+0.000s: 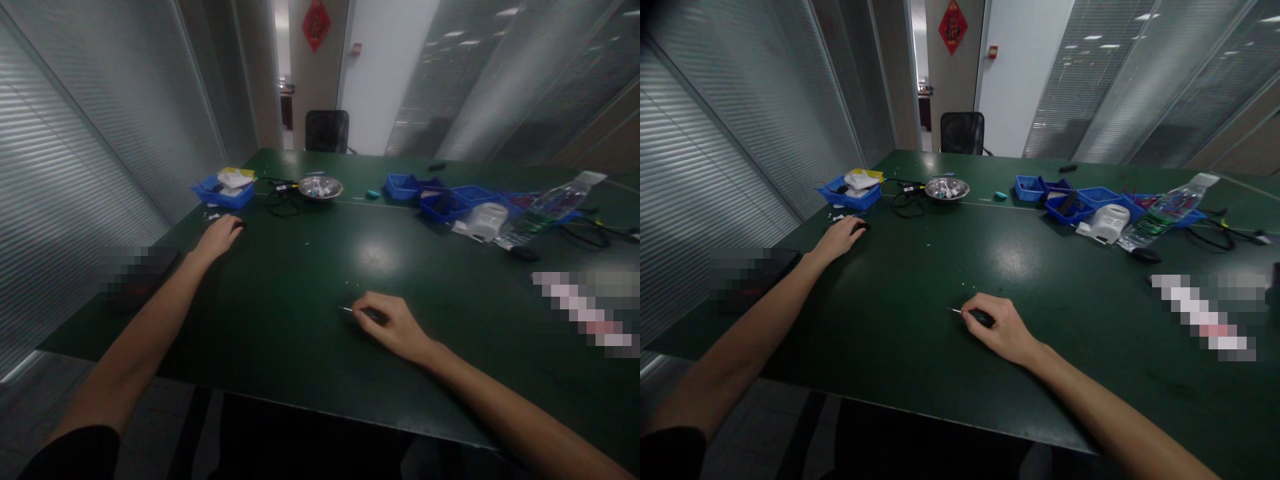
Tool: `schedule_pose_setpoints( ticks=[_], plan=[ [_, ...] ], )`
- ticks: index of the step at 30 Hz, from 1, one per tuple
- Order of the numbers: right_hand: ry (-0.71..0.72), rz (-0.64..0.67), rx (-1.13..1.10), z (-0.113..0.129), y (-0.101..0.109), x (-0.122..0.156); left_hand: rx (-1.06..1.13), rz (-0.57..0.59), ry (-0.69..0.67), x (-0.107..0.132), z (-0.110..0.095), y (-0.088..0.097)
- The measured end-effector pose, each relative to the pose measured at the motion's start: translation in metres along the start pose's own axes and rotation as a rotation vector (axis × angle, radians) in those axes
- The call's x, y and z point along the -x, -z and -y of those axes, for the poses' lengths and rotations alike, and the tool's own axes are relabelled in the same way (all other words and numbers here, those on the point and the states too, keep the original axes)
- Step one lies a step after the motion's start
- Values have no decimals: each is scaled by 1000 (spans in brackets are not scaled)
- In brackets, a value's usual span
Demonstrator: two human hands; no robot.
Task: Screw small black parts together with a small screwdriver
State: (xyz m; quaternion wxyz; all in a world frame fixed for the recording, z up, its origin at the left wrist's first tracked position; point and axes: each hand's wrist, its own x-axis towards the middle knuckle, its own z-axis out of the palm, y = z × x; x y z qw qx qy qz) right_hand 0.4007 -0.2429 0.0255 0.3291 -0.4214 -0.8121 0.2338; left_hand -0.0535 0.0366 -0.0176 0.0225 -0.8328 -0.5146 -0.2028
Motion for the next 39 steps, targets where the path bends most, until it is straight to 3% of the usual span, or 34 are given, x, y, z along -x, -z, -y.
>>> schedule_pose_setpoints(
  ticks=[5, 9, 15, 22, 25, 32, 39],
  plan=[
    [3, 11, 2, 3, 0, 1, 53, -23, 76, 2, -6, 3],
    [10, 18, 5, 4, 0, 1, 90, -35, 205, 5, 3, 16],
    [8, 33, 2, 2, -2, 1, 184, 216, 258, 12, 21, 31],
    [8, 27, 4, 4, -2, 2, 197, 259, 372, 2, 8, 26],
    [11, 30, 3, 4, -2, 2, 194, 174, 374, 2, 5, 25],
    [15, 41, -7, 3, -2, 1, 356, -227, 388, -4, -1, 14],
    [12, 48, -3, 4, -2, 1, 336, -222, 395, -13, -6, 2]
  ],
)
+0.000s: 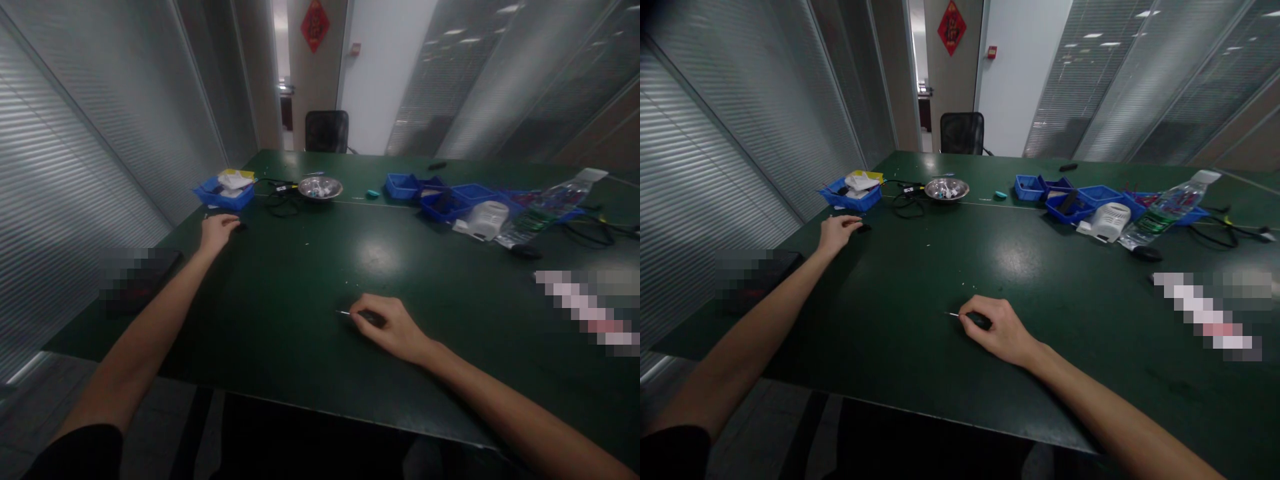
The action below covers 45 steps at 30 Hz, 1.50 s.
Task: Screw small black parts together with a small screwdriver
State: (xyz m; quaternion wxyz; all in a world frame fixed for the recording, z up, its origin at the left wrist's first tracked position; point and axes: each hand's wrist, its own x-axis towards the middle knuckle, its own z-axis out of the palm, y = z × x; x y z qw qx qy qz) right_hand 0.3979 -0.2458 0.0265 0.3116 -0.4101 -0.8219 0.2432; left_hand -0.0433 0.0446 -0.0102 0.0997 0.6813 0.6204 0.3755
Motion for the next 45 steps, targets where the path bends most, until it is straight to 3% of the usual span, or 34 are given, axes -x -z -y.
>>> schedule_pose_setpoints(
  ticks=[5, 10, 27, 32, 40, 45],
  plan=[
    [5, 14, -4, 0, 1, -1, -131, 5, -7, 1, -6, 3],
    [-1, 12, -14, 1, 1, -2, -100, 92, 32, 3, -5, 2],
    [17, 6, -3, 0, 1, -1, -103, 133, 54, 7, -17, 3],
    [10, -2, -11, 0, 2, -1, -19, 223, -113, 28, -59, 1],
    [-39, -45, 18, -2, 1, 0, 397, 765, -485, 125, -178, -23],
    [-37, -50, 58, -4, 1, 2, 513, 952, -599, 171, -207, -30]
  ],
)
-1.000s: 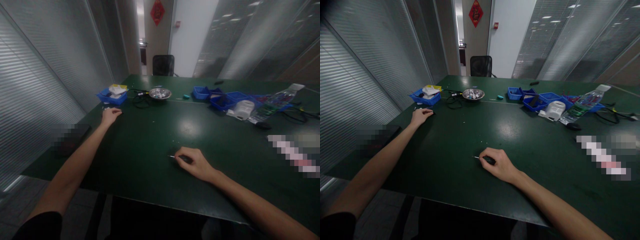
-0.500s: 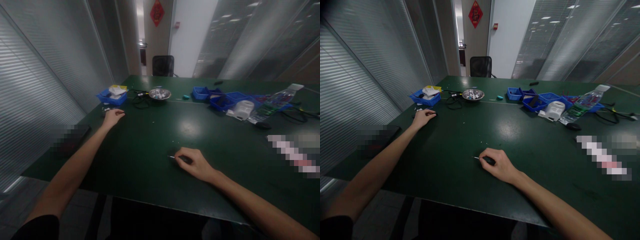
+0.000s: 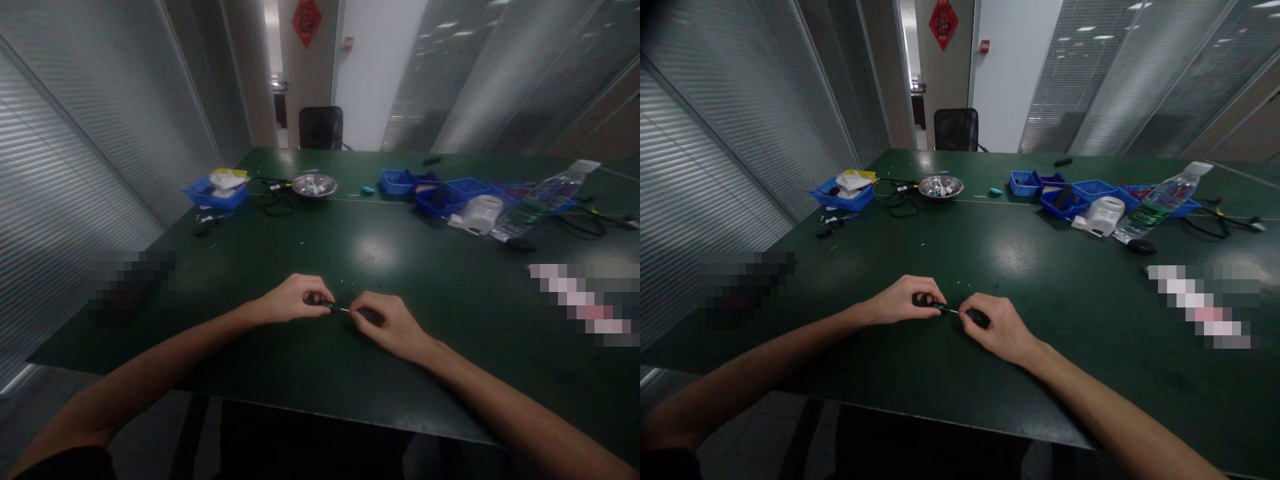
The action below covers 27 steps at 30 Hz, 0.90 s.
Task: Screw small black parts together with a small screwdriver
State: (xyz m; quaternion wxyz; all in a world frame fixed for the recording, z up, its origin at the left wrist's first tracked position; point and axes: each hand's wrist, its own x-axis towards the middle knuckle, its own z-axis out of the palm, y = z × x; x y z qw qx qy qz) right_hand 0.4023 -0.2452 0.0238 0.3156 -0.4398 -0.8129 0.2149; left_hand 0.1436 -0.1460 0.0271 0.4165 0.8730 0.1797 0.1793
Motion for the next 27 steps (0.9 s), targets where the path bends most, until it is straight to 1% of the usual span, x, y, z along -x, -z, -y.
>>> schedule_pose_setpoints(
  ticks=[2, 4, 8, 14, 19, 25, 27],
  plan=[
    [4, 20, 5, -1, 1, 0, -3, 22, -21, 1, -1, -7],
    [10, 50, 8, -2, 2, 0, -27, 24, -36, 2, 1, -9],
    [13, 84, 7, -3, 3, -1, -83, 20, -55, 2, 4, -9],
    [14, 118, 46, -1, 1, -2, -99, 15, -49, 1, 4, -10],
    [-30, 111, 32, 1, -1, -3, -94, 28, -63, 2, 6, -12],
    [-9, 111, 53, 3, -4, -4, -108, 23, -63, 3, 7, -13],
    [-15, 76, 20, 6, -5, -6, -116, 28, -70, 3, 7, -13]
  ],
)
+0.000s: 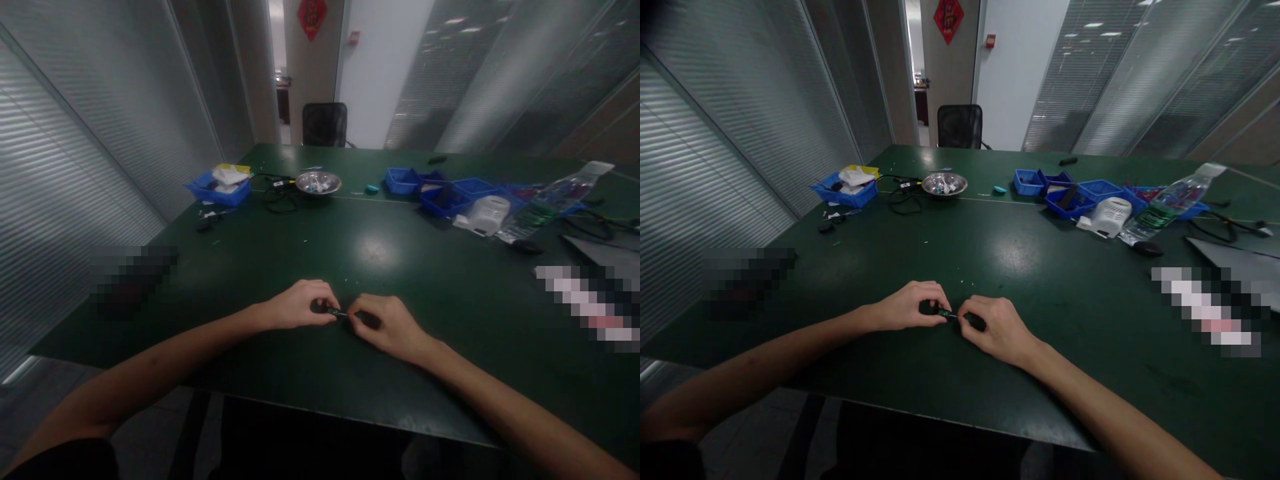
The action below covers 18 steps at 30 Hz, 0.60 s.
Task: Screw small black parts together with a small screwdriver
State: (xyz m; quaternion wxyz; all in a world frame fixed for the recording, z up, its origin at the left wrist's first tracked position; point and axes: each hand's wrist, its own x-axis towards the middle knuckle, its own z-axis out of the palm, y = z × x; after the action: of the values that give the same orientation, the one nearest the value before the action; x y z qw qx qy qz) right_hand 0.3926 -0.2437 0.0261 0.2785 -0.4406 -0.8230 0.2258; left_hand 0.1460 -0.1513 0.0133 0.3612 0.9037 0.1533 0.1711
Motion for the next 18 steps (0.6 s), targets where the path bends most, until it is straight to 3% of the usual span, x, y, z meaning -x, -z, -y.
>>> schedule_pose_setpoints(
  ticks=[6, 12, 18],
  plan=[
    [-68, -205, -136, 5, 4, -4, 2, -2, -9, 0, -2, 0],
    [-98, -178, -119, -1, 6, 0, -17, 45, -33, 0, -5, 7],
    [-98, -162, -125, -1, 6, 2, -258, 93, -205, 15, 3, 17]
  ],
)
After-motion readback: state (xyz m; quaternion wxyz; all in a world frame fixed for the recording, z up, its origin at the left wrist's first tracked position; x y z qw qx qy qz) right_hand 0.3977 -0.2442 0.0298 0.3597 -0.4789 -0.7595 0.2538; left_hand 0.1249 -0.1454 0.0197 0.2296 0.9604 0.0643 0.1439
